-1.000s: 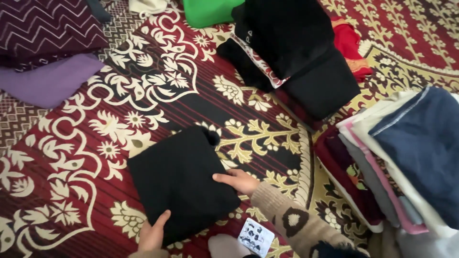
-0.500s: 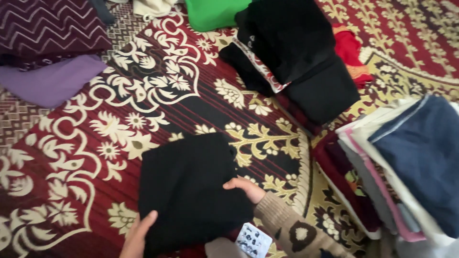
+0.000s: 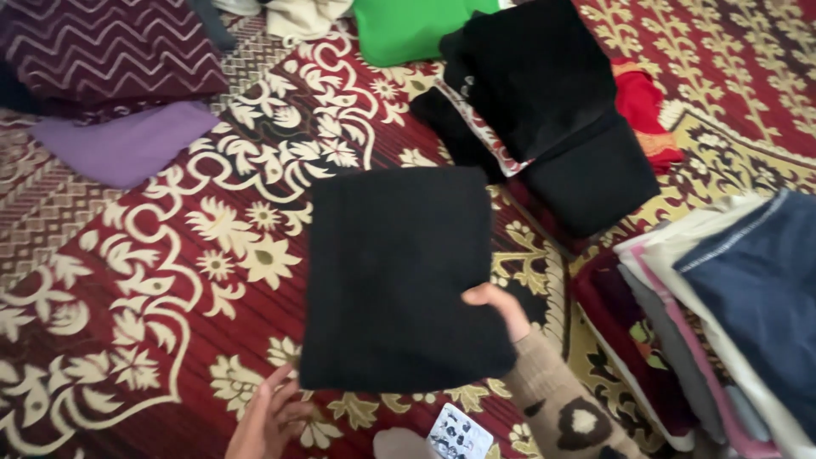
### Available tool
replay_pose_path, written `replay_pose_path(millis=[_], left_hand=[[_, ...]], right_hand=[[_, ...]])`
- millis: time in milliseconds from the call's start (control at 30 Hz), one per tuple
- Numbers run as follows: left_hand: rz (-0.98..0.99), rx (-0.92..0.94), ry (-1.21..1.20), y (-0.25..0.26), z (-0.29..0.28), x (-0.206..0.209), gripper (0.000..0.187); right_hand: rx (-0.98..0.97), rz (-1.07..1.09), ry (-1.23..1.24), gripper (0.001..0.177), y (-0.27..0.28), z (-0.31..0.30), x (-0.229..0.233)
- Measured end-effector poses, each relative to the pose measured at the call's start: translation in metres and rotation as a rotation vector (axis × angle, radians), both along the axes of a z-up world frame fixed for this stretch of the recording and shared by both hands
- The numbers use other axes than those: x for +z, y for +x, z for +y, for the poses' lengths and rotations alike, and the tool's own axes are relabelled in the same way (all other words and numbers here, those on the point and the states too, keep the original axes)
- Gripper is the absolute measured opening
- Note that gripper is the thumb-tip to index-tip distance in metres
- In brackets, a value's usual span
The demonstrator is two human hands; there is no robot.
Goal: The person is folding various items of clothing, including pants and shirts, on a patterned rug.
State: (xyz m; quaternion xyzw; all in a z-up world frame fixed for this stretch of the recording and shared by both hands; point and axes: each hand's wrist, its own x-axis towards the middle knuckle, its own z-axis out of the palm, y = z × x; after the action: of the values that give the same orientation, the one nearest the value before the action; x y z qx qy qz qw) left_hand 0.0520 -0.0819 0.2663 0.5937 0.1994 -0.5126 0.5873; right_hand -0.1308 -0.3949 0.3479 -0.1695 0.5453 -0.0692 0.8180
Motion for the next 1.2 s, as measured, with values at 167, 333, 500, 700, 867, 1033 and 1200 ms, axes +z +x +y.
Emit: replay_pose_path(millis=[167,333,500,700,867,1033,1200], left_hand=[[0.176,0.105,-0.606,-0.029,-0.025,-0.004,0.081],[-0.043,0.088,-1.023,-0.033,-0.045,-0.264,0.083],[-0.084,-0.088,0.457,-0.062,-0.075,0.091,0.064],[-0.326,0.041,0.277,-0.063,-0.070,0.066,0.046],[-0.231,-0.018,-0.137,-0.055,-0.044,0.041,0.060],[-0.375,-0.196,-0.578,-0.014,0.024,-0.056,0.064],[-0.159,-0.046,-0.948,0.014,0.114,-0.184,0.081]], right_hand=[[0.066,-0.254,0.017,0.052,0.017,0.000,0.012],[0.089,-0.559,-0.005,0.072,0.024,0.006,0.025],[0.154,-0.959,0.006,0.100,0.019,0.036,0.027],[-0.022,-0.272,0.023,0.059,0.005,0.082,-0.008],[-0.120,-0.169,-0.117,0.041,0.003,0.048,0.013],[-0.172,-0.095,-0.350,0.011,0.020,-0.068,0.054],[-0.494,-0.366,-0.700,0.008,0.070,-0.160,0.149]])
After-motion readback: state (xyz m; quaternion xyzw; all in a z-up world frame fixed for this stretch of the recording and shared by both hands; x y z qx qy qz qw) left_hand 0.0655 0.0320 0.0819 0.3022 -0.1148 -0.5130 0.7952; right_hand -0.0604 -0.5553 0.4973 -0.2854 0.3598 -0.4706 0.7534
